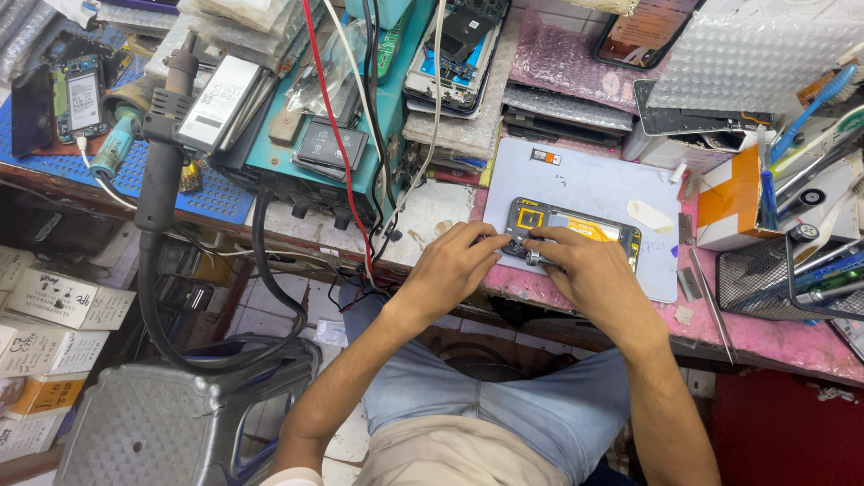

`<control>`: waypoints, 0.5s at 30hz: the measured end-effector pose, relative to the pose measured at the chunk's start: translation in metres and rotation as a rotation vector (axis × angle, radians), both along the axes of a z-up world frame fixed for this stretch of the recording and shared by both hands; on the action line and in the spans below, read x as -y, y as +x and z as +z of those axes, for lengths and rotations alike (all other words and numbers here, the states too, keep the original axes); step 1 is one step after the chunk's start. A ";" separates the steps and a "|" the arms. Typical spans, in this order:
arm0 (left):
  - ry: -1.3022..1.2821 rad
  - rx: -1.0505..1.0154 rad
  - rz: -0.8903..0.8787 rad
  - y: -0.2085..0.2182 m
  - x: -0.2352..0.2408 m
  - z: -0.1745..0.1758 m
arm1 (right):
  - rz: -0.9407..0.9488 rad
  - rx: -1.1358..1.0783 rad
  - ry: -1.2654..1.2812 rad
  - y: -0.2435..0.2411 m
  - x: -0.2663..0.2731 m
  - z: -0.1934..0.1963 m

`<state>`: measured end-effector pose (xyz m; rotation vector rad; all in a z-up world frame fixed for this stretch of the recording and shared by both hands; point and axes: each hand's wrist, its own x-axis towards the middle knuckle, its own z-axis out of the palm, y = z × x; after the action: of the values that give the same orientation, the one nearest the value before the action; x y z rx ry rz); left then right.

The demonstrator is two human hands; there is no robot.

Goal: The person uses a screwdriver to remove screws from a disassembled smartphone, then reassembles the device and tests it by powering it on. The person also opens a box containing a phone case and places it on the workbench.

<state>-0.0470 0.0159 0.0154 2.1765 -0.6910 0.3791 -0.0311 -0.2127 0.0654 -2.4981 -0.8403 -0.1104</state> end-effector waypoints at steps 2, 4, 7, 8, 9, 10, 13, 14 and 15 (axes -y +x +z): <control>0.009 -0.001 0.007 0.001 0.000 -0.001 | -0.002 0.003 0.001 -0.001 0.000 0.000; 0.014 -0.002 0.011 0.001 0.001 -0.001 | 0.000 0.010 0.001 -0.001 0.000 -0.001; 0.013 0.001 0.015 0.001 0.000 -0.002 | 0.002 0.019 -0.004 -0.002 -0.001 -0.002; 0.011 0.006 0.015 0.001 0.000 -0.002 | -0.001 0.018 -0.009 -0.002 -0.001 -0.002; 0.008 0.012 0.016 0.001 0.000 -0.003 | -0.005 0.017 -0.013 -0.003 -0.001 -0.003; 0.010 0.011 0.017 0.001 0.000 -0.003 | -0.010 0.008 -0.011 -0.003 -0.001 -0.003; 0.014 0.010 0.018 0.001 0.001 -0.002 | -0.024 -0.010 0.025 -0.004 -0.001 -0.005; 0.016 0.012 0.019 0.001 0.001 -0.002 | -0.028 -0.008 0.057 -0.004 -0.001 -0.005; 0.018 0.014 0.019 0.002 0.001 -0.002 | -0.033 -0.006 0.089 -0.004 -0.001 -0.006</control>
<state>-0.0452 0.0150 0.0137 2.2003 -0.6843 0.3997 -0.0347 -0.2114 0.0595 -2.4278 -0.7749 -0.1484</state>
